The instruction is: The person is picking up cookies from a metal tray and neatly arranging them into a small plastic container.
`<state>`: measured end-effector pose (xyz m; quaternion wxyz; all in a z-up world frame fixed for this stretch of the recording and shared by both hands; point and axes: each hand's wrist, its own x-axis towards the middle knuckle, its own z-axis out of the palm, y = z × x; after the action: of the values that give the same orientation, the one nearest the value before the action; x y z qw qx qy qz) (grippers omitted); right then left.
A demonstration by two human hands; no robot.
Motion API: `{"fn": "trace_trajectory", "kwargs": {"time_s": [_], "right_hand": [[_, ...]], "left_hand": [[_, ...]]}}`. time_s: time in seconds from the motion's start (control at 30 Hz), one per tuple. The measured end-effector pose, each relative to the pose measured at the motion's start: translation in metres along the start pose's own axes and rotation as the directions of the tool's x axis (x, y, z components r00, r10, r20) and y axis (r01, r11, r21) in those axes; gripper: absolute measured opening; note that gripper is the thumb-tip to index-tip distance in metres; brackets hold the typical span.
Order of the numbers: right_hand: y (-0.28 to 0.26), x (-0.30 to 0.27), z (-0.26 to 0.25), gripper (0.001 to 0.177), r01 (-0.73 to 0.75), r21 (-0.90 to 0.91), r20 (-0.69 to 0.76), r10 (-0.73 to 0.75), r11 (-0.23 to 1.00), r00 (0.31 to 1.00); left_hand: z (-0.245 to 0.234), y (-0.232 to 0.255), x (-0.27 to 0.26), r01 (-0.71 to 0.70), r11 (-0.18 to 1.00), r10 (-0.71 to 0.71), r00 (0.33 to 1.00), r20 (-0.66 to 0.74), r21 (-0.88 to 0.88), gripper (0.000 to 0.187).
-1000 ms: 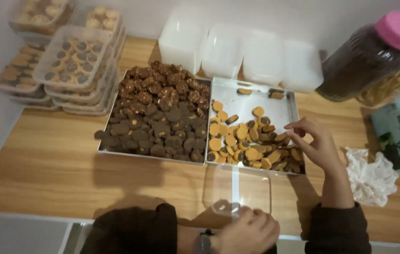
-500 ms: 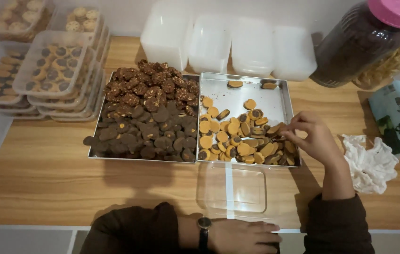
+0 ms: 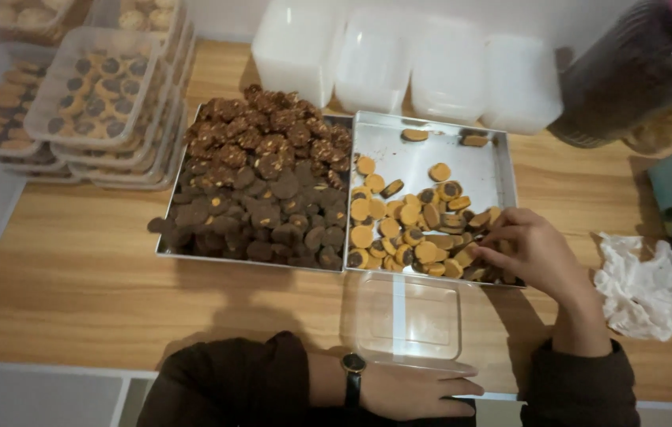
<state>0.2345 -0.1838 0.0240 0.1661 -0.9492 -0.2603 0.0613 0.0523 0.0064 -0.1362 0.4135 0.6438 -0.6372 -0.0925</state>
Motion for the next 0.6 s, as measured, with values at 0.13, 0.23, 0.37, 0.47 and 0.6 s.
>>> {"fn": "trace_trajectory", "kwargs": {"time_s": [0.13,0.23,0.37,0.47,0.6], "right_hand": [[0.005,0.003,0.011,0.028,0.035,0.008,-0.032,-0.034,0.999,0.999],[0.003,0.003,0.01,0.025,-0.016,0.098,-0.004,0.017,0.995,1.0],[-0.005,0.001,0.007,0.021,-0.116,0.335,0.058,0.102,0.935,0.993],[0.001,0.004,0.015,0.024,-0.157,0.314,0.104,0.131,0.936,0.986],[0.001,0.002,0.015,0.025,-0.192,0.261,0.091,0.173,0.946,0.981]], "left_hand": [[0.009,-0.005,0.001,-0.001,0.999,0.003,1.0,-0.03,0.047,0.039],[0.013,-0.009,0.0,-0.042,0.996,0.044,0.998,-0.037,0.078,0.037],[0.017,-0.011,0.001,-0.058,0.993,0.065,0.996,-0.067,0.102,0.034],[0.018,-0.013,0.001,-0.052,0.997,0.056,0.996,-0.065,0.062,0.033],[0.02,-0.013,0.001,-0.047,0.992,0.055,0.996,-0.07,0.117,0.03]]}}
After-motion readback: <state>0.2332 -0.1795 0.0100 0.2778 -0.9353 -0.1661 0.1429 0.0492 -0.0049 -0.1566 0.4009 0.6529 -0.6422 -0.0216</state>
